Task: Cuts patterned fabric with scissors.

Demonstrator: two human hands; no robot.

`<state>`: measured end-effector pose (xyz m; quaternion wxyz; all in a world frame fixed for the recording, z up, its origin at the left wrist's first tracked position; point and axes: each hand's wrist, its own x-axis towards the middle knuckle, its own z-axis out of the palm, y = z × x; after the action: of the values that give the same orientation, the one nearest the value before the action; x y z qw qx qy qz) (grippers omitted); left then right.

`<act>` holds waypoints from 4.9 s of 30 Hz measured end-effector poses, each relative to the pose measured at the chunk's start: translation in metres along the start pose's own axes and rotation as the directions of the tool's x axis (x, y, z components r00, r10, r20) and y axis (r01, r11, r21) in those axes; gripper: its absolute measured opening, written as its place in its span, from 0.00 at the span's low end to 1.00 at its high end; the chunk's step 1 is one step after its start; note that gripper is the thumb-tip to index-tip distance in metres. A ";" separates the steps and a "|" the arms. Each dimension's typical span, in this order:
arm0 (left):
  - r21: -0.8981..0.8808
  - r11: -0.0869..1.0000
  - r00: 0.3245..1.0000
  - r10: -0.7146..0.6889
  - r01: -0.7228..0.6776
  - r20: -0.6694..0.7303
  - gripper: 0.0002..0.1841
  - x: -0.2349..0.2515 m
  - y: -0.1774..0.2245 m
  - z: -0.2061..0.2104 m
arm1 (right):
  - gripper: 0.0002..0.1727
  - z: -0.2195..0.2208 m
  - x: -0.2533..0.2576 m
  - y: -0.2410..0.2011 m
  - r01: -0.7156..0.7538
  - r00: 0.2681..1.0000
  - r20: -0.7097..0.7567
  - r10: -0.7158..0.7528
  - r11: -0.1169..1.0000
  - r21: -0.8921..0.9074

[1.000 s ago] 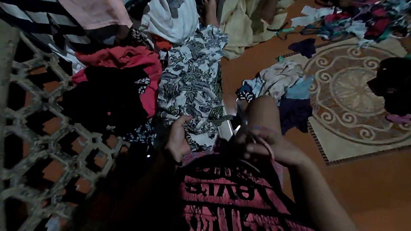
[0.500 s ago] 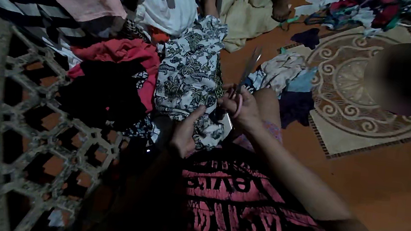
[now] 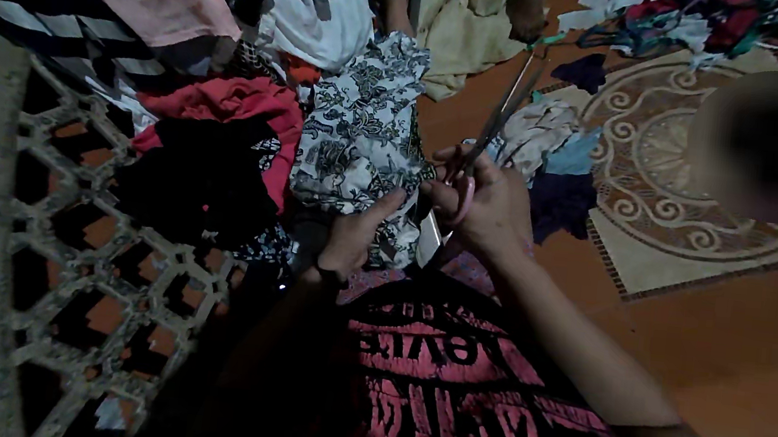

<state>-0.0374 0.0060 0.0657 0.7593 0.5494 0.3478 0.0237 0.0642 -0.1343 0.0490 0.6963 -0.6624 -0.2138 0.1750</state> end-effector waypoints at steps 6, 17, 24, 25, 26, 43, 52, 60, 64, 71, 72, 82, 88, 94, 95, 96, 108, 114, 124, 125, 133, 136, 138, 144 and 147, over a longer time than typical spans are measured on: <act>0.162 0.712 0.729 0.678 -0.683 0.092 0.12 0.010 -0.005 -0.007 | 0.21 0.002 0.002 -0.017 -0.065 0.997 -0.046 0.065 0.998 0.001; 0.158 0.734 0.745 0.667 -0.660 0.018 0.16 0.024 0.011 -0.009 | 0.26 -0.010 -0.064 0.003 -0.131 0.860 0.509 -0.036 0.949 0.288; 0.151 0.722 0.733 0.680 -0.675 0.023 0.14 0.021 0.017 0.002 | 0.25 -0.008 -0.061 0.009 -0.247 0.814 0.578 0.060 0.936 0.251; 0.162 0.721 0.733 0.680 -0.674 0.023 0.14 0.019 0.016 0.004 | 0.24 -0.007 -0.059 0.010 -0.243 0.820 0.569 0.060 0.937 0.252; 0.178 0.721 0.735 0.677 -0.670 0.023 0.13 0.017 0.016 0.006 | 0.24 -0.006 -0.056 0.010 -0.237 0.826 0.560 0.058 0.938 0.252; 0.367 0.736 0.797 0.604 -0.569 0.023 0.13 0.004 0.004 0.015 | 0.23 0.008 -0.047 0.018 -0.180 0.929 0.363 0.066 0.940 0.290; 0.399 0.722 0.794 0.607 -0.565 0.026 0.14 0.004 0.002 0.016 | 0.15 0.010 -0.050 0.014 -0.201 0.944 0.313 0.104 0.934 0.295; 0.438 0.711 0.810 0.583 -0.550 0.071 0.14 0.002 0.000 0.014 | 0.29 0.006 -0.051 0.018 -0.223 0.928 0.359 0.102 0.922 0.315; 0.441 0.734 0.840 0.535 -0.516 0.091 0.12 0.000 0.000 0.014 | 0.26 0.007 -0.049 0.016 -0.230 0.939 0.319 0.132 0.928 0.293; 0.486 0.674 0.802 0.589 -0.557 0.103 0.15 0.003 -0.006 0.013 | 0.14 0.011 -0.049 0.015 -0.257 0.946 0.275 0.174 0.918 0.302; 0.484 0.677 0.804 0.585 -0.555 0.104 0.14 0.003 -0.005 0.014 | 0.13 0.011 -0.049 0.014 -0.260 0.946 0.270 0.180 0.919 0.298; 0.274 0.887 0.917 0.397 -0.373 -0.038 0.14 -0.001 -0.001 0.018 | 0.15 0.012 -0.050 0.019 -0.257 0.945 0.282 0.166 0.911 0.324; -0.301 0.914 0.957 -0.289 0.274 -0.005 0.10 0.013 0.023 0.016 | 0.10 0.012 -0.052 0.015 -0.287 0.929 0.297 0.220 0.935 0.207; -0.356 0.908 0.975 -0.190 0.219 0.115 0.19 0.020 0.020 0.005 | 0.15 0.006 -0.055 0.024 -0.267 0.916 0.346 0.202 0.952 0.150; -0.334 0.919 0.975 -0.169 0.208 0.143 0.22 0.018 0.023 0.007 | 0.15 0.006 -0.056 0.024 -0.271 0.914 0.354 0.200 0.949 0.163; -0.323 0.925 0.976 -0.154 0.198 0.156 0.22 0.015 0.025 0.010 | 0.16 0.006 -0.057 0.024 -0.275 0.912 0.363 0.193 0.943 0.190; 0.003 0.999 0.982 0.041 -0.041 -0.187 0.21 -0.002 0.020 0.028 | 0.30 -0.002 -0.051 0.031 -0.175 0.930 0.343 0.128 0.979 0.109; -0.006 0.992 0.983 0.121 -0.123 -0.141 0.17 0.000 0.016 0.029 | 0.28 -0.002 -0.049 0.032 -0.222 0.926 0.337 0.171 0.968 0.119; 0.030 0.998 0.976 0.064 -0.059 -0.208 0.22 0.001 0.018 0.026 | 0.18 0.000 -0.053 0.033 -0.230 0.927 0.333 0.171 0.962 0.145; 0.037 0.997 0.976 0.074 -0.068 -0.205 0.21 0.002 0.017 0.026 | 0.19 0.000 -0.053 0.033 -0.228 0.926 0.337 0.167 0.962 0.149; 0.109 0.979 0.975 0.183 -0.170 -0.129 0.18 -0.003 0.006 0.026 | 0.21 0.001 -0.051 0.027 -0.221 0.944 0.290 0.159 0.955 0.196; 0.157 0.961 0.964 0.244 -0.226 -0.104 0.16 -0.004 -0.001 0.024 | 0.19 0.001 -0.050 0.026 -0.228 0.944 0.285 0.169 0.955 0.190; 0.180 0.948 0.954 0.283 -0.263 -0.098 0.17 -0.002 -0.005 0.023 | 0.20 0.002 -0.050 0.026 -0.233 0.943 0.286 0.170 0.951 0.204; 0.121 0.912 0.916 0.398 -0.391 -0.045 0.19 0.006 -0.014 0.020 | 0.17 0.004 -0.051 0.029 -0.221 0.953 0.254 0.164 0.951 0.216; 0.148 0.921 0.925 0.373 -0.360 -0.068 0.21 0.006 -0.013 0.019 | 0.14 0.004 -0.051 0.030 -0.222 0.955 0.248 0.166 0.950 0.220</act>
<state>-0.0267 -0.0125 0.0547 0.6858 0.6525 0.2752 0.1681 0.0198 -0.1558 0.0155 0.7230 -0.5651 -0.2018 0.3423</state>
